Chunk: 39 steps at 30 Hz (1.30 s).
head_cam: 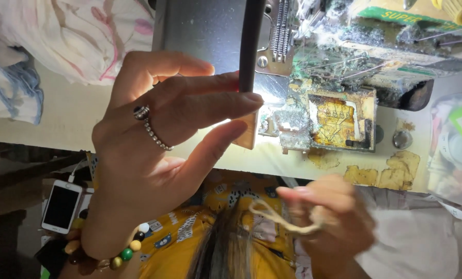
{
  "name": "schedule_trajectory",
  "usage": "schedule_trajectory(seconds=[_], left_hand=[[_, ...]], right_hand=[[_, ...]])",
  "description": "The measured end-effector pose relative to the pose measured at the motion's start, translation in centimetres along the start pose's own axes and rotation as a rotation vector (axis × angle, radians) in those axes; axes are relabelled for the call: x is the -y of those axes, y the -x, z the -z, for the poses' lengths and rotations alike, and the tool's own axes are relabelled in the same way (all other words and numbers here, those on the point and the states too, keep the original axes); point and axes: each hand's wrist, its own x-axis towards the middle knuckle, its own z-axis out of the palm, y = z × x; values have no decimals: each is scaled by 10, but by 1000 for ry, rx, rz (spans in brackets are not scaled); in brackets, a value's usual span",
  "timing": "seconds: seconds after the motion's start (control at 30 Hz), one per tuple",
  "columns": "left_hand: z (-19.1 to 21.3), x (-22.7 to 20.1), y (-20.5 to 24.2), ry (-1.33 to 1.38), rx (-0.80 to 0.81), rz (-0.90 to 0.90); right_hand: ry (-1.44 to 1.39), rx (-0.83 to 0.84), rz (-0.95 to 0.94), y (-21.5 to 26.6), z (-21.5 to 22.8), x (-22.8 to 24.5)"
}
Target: The person uses a small tool to clean and adjust the needle area of a sewing machine. They then use a screwdriver to tighten a screw on the machine's metal plate. Finally, they thread the machine and prepare it for use.
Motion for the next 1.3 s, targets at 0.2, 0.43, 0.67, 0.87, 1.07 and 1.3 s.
schedule_trajectory(seconds=[0.2,0.43,0.67,0.87,1.07,1.3], left_hand=[[4,1,-4,61,-2,-17],[7,6,-7,34,4,-34],[8,7,-12,60,32,32],[5,8,-17,12,9,19],[5,9,-20,19,-4,27],[7,14,-19,37,-25,27]], right_hand=[[254,-427,-180,-21,18,2],[-122,-455,-146,-34,27,-10],[276,-363,-318,-70,14,-9],[449,-246,-284,-89,6,-11],[613,-190,-222,-105,-11,-11],[659,-200,-157,-107,-20,-17]])
